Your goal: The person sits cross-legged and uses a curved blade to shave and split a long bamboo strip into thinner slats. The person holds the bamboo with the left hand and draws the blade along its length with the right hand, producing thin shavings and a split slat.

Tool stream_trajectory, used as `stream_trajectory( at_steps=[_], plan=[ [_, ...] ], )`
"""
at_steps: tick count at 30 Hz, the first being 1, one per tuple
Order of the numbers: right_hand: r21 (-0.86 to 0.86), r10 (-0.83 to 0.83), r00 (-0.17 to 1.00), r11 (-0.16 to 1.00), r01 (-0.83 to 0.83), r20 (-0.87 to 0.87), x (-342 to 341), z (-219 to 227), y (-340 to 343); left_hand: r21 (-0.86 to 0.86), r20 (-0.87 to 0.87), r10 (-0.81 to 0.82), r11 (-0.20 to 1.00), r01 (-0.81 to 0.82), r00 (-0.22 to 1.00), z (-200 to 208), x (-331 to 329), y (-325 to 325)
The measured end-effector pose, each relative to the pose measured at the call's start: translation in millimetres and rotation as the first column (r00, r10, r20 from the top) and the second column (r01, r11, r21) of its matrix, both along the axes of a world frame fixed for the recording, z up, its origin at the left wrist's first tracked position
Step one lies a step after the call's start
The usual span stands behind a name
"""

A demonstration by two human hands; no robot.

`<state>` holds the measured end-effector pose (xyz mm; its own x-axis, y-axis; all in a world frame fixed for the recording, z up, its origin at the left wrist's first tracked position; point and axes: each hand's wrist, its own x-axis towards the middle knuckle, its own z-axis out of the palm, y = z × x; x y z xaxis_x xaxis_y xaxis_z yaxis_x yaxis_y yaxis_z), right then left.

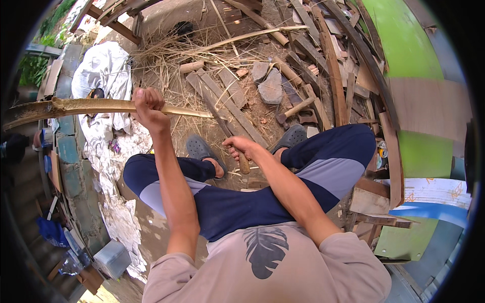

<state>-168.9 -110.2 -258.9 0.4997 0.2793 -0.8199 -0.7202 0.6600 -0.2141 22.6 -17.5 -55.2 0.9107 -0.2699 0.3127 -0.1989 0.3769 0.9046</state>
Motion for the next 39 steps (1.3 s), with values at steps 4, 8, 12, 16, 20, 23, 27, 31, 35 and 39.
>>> stream_trajectory(
  at_steps=[4,8,12,16,20,23,27,31,35,39],
  plan=[
    [-0.061,0.041,0.999,0.997,-0.04,0.016,-1,4,-1,-0.115,0.021,0.032,0.993,-0.029,0.999,-1,-3,-3],
    [-0.422,0.17,0.985,0.893,-0.154,0.002,-1,12,6,-0.082,0.071,0.217,0.974,-0.211,0.974,4,-13,-5],
    [-0.726,0.398,0.917,0.628,-0.28,-0.009,-1,1,6,-0.103,0.066,0.168,0.982,-0.161,0.984,0,-11,2],
    [-0.906,0.417,0.909,0.391,-0.163,0.017,-4,-11,12,-0.12,0.006,0.152,0.981,-0.151,0.988,-3,-7,7],
    [-0.857,0.442,0.897,0.45,-0.251,-0.03,-1,-6,9,-0.127,-0.021,0.212,0.969,-0.213,0.977,-3,-5,6],
    [-0.768,0.403,0.913,0.567,-0.299,-0.059,6,26,8,-0.125,-0.021,0.22,0.967,-0.221,0.975,-4,-4,5],
    [-0.943,0.427,0.904,0.301,-0.145,-0.003,4,56,23,-0.116,-0.036,0.249,0.961,-0.251,0.968,-3,1,2],
    [-0.93,0.459,0.875,0.367,-0.026,0.157,16,110,34,-0.129,-0.054,0.262,0.955,-0.267,0.964,-8,7,14],
    [-0.968,0.366,0.93,0.245,-0.053,0.041,9,44,32,-0.054,-0.067,0.271,0.96,-0.275,0.96,-6,1,14],
    [-0.901,0.423,0.892,0.308,-0.306,-0.159,-8,-40,-8,-0.093,-0.043,0.219,0.971,-0.222,0.975,-3,1,7]
  ],
)
